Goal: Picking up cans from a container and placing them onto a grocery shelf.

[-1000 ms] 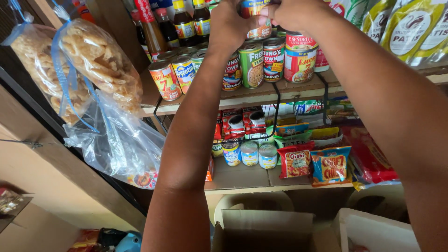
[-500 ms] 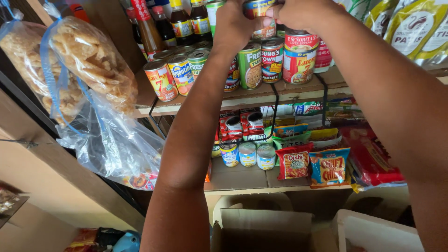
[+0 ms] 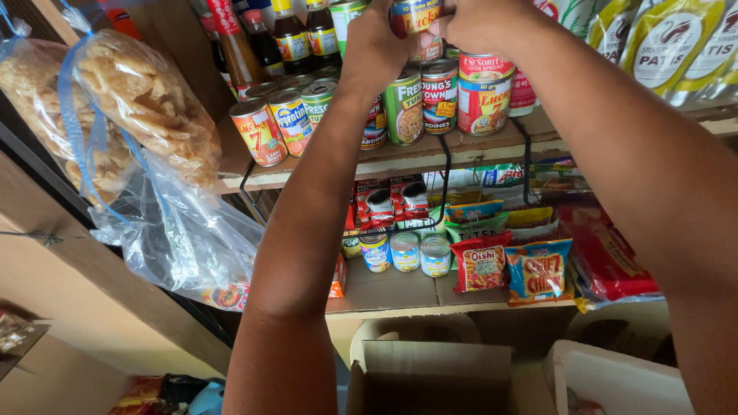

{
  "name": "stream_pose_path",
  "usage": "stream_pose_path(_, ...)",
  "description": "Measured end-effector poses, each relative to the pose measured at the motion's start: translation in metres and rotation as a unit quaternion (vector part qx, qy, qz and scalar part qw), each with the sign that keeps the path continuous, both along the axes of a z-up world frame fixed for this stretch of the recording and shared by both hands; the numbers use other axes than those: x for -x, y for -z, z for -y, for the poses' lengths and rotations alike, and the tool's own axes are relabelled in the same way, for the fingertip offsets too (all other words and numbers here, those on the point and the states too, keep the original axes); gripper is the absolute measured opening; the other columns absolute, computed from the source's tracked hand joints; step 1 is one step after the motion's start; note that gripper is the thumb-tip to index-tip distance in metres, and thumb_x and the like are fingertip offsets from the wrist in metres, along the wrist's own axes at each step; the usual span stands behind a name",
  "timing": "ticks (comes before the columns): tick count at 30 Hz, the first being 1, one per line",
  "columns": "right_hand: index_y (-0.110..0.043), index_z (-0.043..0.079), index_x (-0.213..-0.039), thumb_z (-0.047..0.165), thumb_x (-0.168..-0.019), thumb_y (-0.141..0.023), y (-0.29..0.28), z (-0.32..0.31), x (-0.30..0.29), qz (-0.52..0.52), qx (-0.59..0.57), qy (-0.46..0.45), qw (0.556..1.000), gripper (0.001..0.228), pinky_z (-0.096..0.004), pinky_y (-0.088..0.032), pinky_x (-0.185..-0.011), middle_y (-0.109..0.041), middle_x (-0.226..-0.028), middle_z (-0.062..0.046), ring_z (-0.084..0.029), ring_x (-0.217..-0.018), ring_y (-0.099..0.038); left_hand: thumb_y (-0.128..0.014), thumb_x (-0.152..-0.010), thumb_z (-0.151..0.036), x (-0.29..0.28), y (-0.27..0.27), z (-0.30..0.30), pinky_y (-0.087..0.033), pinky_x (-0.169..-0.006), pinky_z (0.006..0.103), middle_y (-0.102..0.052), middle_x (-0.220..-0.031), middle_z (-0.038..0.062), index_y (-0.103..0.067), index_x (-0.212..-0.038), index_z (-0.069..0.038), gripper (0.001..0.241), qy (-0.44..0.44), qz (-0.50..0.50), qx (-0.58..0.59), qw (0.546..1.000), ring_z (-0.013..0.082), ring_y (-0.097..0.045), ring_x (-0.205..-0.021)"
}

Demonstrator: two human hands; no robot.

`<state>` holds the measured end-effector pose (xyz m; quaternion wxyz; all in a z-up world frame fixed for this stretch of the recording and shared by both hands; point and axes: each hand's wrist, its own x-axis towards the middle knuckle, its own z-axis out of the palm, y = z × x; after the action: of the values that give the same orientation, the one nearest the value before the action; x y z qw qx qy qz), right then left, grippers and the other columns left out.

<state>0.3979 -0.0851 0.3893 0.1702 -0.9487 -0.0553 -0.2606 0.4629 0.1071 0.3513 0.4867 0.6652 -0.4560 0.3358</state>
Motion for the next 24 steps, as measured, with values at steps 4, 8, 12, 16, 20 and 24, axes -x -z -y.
stream_pose_path(4,-0.071,0.013,-0.124,0.03,-0.101,-0.063,0.003,0.0,0.003,0.002,-0.013,-0.017,1.0,0.029,-0.041,-0.051,-0.08,-0.075,-0.108,-0.007,-0.023,-0.091,-0.068,-0.096,-0.072,-0.026,0.014,-0.001,-0.004,-0.062,-0.073,0.0352,-0.08,-0.093,0.015,-0.063,-0.124,-0.004,0.065,-0.025,-0.051,-0.027,0.998,0.0258,-0.08,-0.084)
stream_pose_path(8,-0.07,0.008,-0.121,0.041,-0.101,-0.066,0.0,-0.002,0.012,0.039,0.074,0.071,0.994,0.039,-0.048,-0.052,-0.073,-0.073,-0.101,-0.016,-0.032,-0.083,-0.068,-0.093,-0.078,-0.028,0.024,0.0,-0.006,-0.063,-0.073,0.035,-0.08,-0.094,0.015,-0.063,-0.118,-0.001,0.057,0.006,-0.053,-0.011,0.999,0.0251,-0.081,-0.083)
stream_pose_path(12,-0.071,0.006,-0.117,0.05,-0.104,-0.062,0.0,-0.004,0.023,0.034,0.116,0.104,0.987,0.046,-0.052,-0.052,-0.068,-0.072,-0.093,-0.019,-0.035,-0.077,-0.068,-0.091,-0.08,-0.033,0.043,-0.004,-0.013,-0.061,-0.072,0.0375,-0.079,-0.09,0.019,-0.066,-0.107,0.002,0.051,-0.029,-0.079,-0.01,0.996,0.0279,-0.08,-0.079)
stream_pose_path(16,-0.072,0.004,-0.112,0.052,-0.103,-0.064,0.008,-0.001,0.048,0.034,0.12,0.095,0.988,0.049,-0.052,-0.051,-0.066,-0.071,-0.088,-0.02,-0.034,-0.072,-0.067,-0.087,-0.084,-0.023,0.063,0.006,-0.029,-0.058,-0.075,0.0456,-0.076,-0.096,0.024,-0.069,-0.107,0.002,0.039,-0.062,0.108,0.032,0.992,0.0419,-0.073,-0.085)
stream_pose_path(20,-0.072,0.005,-0.109,0.053,-0.106,-0.06,0.019,-0.01,0.108,-0.014,0.056,0.081,0.995,0.05,-0.05,-0.05,-0.062,-0.07,-0.083,-0.019,-0.033,-0.068,-0.065,-0.078,-0.093,-0.019,0.11,0.027,-0.041,-0.055,-0.076,0.0509,-0.069,-0.098,0.026,-0.069,-0.102,-0.001,0.023,-0.165,0.102,0.067,0.979,0.0465,-0.068,-0.087)
stream_pose_path(24,-0.072,0.007,-0.109,0.055,-0.106,-0.059,0.06,0.018,0.171,-0.083,0.002,0.108,0.991,0.05,-0.05,-0.05,-0.063,-0.071,-0.084,-0.018,-0.031,-0.07,-0.065,-0.076,-0.095,-0.015,0.151,0.063,-0.034,-0.051,-0.077,0.0538,-0.065,-0.096,0.025,-0.065,-0.105,0.001,0.022,-0.186,0.204,0.079,0.958,0.0477,-0.062,-0.089)
